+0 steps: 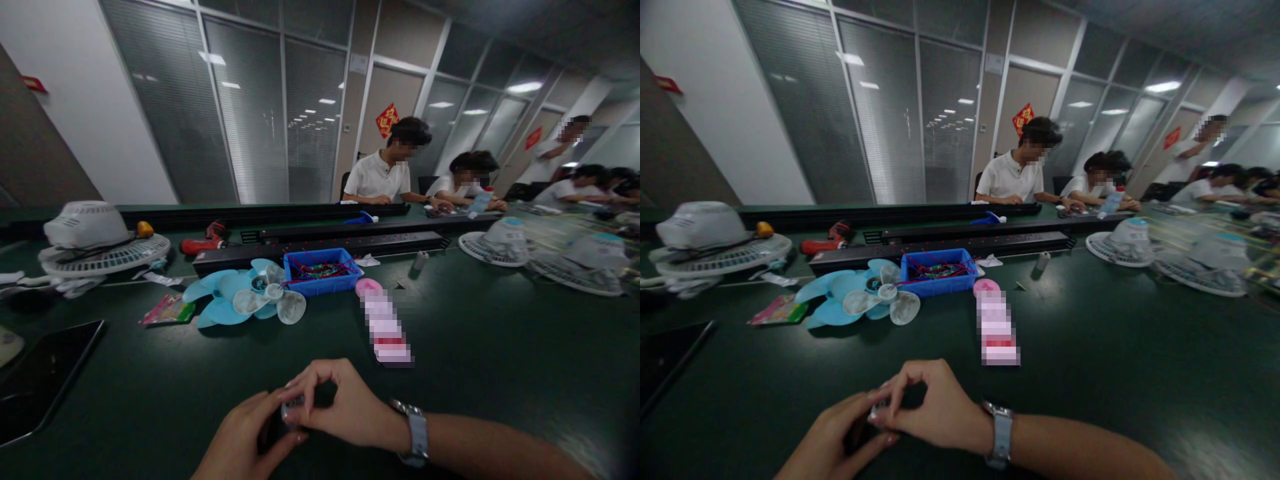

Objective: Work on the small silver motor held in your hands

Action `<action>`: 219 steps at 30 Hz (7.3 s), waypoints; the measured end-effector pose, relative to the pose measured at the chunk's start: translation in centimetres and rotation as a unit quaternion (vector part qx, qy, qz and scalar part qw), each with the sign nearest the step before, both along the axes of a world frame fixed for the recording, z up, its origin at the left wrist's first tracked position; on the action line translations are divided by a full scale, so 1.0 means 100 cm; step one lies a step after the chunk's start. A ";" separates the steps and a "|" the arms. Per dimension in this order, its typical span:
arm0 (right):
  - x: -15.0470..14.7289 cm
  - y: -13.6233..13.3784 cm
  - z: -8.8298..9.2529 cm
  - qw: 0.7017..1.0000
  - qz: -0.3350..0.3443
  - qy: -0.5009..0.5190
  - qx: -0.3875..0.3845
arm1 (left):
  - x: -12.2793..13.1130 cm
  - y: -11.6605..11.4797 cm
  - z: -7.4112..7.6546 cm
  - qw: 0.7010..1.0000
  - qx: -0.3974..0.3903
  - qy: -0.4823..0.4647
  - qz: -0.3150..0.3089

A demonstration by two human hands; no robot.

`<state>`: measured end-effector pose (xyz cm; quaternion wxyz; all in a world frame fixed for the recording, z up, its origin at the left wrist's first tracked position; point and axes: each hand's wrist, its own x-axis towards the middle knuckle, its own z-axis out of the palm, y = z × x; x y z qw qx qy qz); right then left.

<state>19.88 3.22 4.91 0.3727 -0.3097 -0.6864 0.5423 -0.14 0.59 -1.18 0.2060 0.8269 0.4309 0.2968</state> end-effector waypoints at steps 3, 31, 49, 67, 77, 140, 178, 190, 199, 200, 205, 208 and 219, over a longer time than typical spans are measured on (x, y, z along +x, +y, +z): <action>0.000 -0.002 0.001 0.999 -0.008 -0.024 0.034 | -0.001 -0.001 -0.002 1.000 0.004 0.004 0.001; 0.001 -0.004 -0.001 0.996 -0.052 -0.030 0.064 | 0.001 -0.001 0.005 0.999 -0.037 0.011 -0.007; -0.001 -0.002 0.002 0.996 -0.019 -0.020 0.089 | 0.000 -0.001 0.003 1.000 -0.027 0.006 -0.010; 0.023 0.038 -0.007 0.981 -0.183 -0.033 0.060 | 0.005 -0.003 0.017 0.995 -0.088 0.034 0.029; 0.029 0.045 -0.031 0.979 -0.148 -0.127 0.053 | 0.004 -0.003 0.015 0.994 -0.103 0.036 0.031; 0.005 0.001 0.009 0.984 0.008 -0.086 0.155 | 0.007 -0.004 0.017 0.997 -0.073 -0.013 0.000; 0.001 0.005 0.004 0.998 -0.038 -0.046 0.013 | 0.007 -0.004 0.018 0.993 -0.117 -0.007 0.007; -0.003 -0.004 0.005 0.995 -0.048 -0.076 0.051 | 0.008 -0.005 0.015 0.994 -0.111 -0.005 0.013; 0.012 0.030 0.007 0.981 -0.175 -0.016 0.082 | 0.007 -0.004 0.022 0.991 -0.133 0.012 0.028; 0.016 0.038 0.002 0.976 -0.198 -0.035 0.088 | 0.007 -0.004 0.022 0.990 -0.137 0.015 0.029; 0.028 0.060 -0.025 0.969 -0.221 -0.092 0.069 | 0.006 -0.004 0.019 0.989 -0.143 0.027 0.030; 0.030 0.061 -0.033 0.970 -0.213 -0.094 0.074 | 0.006 -0.004 0.018 0.988 -0.148 0.028 0.030; 0.036 0.060 -0.033 0.972 -0.197 -0.115 0.059 | 0.006 -0.004 0.019 0.987 -0.154 0.030 0.027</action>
